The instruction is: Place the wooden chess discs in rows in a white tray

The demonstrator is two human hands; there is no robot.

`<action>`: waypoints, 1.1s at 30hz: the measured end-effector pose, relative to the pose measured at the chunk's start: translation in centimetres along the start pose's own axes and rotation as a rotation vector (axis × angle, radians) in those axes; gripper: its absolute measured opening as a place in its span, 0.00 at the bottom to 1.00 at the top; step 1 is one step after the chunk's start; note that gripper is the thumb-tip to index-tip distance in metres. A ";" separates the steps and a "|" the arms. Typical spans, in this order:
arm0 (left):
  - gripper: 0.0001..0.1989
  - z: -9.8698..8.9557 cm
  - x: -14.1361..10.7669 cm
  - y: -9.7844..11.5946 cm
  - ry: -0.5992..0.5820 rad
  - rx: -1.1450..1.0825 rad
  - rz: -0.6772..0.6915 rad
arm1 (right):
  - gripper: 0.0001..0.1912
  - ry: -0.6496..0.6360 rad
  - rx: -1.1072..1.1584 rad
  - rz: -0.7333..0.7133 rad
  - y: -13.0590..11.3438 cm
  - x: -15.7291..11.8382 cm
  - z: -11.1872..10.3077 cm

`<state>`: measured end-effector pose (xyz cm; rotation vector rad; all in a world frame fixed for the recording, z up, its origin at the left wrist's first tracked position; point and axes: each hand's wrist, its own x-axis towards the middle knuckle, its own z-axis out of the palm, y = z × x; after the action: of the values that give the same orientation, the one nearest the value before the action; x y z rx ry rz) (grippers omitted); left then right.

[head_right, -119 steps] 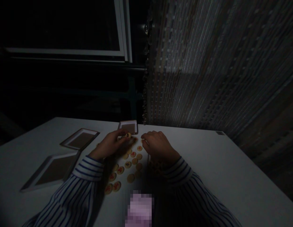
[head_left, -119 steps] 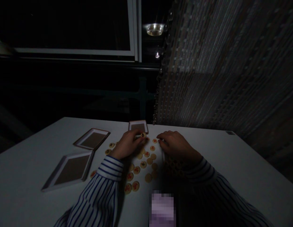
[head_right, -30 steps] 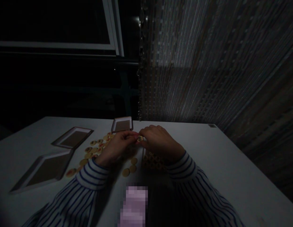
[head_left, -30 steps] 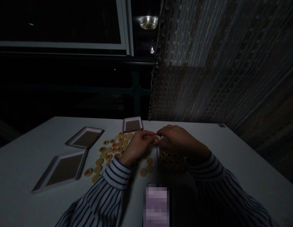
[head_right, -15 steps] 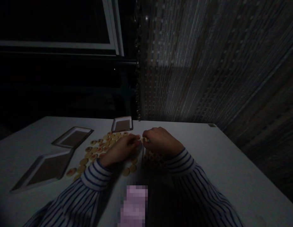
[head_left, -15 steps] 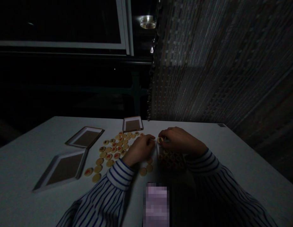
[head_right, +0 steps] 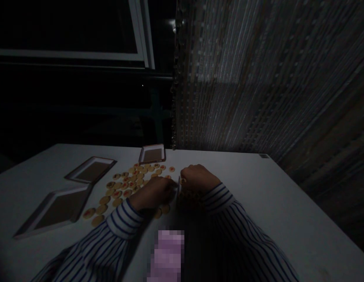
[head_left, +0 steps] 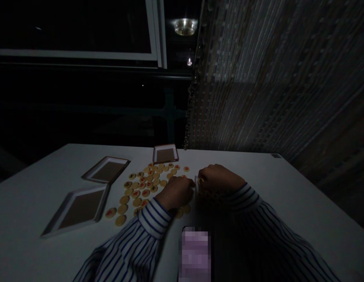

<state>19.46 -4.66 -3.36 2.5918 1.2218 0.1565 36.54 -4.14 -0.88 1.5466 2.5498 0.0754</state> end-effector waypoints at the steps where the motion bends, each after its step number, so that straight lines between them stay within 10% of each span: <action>1: 0.13 0.0 0.0 0.0 0.005 0.007 0.005 | 0.15 -0.003 0.001 -0.003 -0.1 0.1 0.2; 33: 0.15 -0.5 -0.2 -0.4 0.013 0.032 -0.026 | 0.12 -0.054 0.032 -0.059 -0.1 0.3 0.7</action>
<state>18.92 -4.45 -3.00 2.6044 1.2722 0.1501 36.43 -3.92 -1.67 1.4626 2.5641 -0.0136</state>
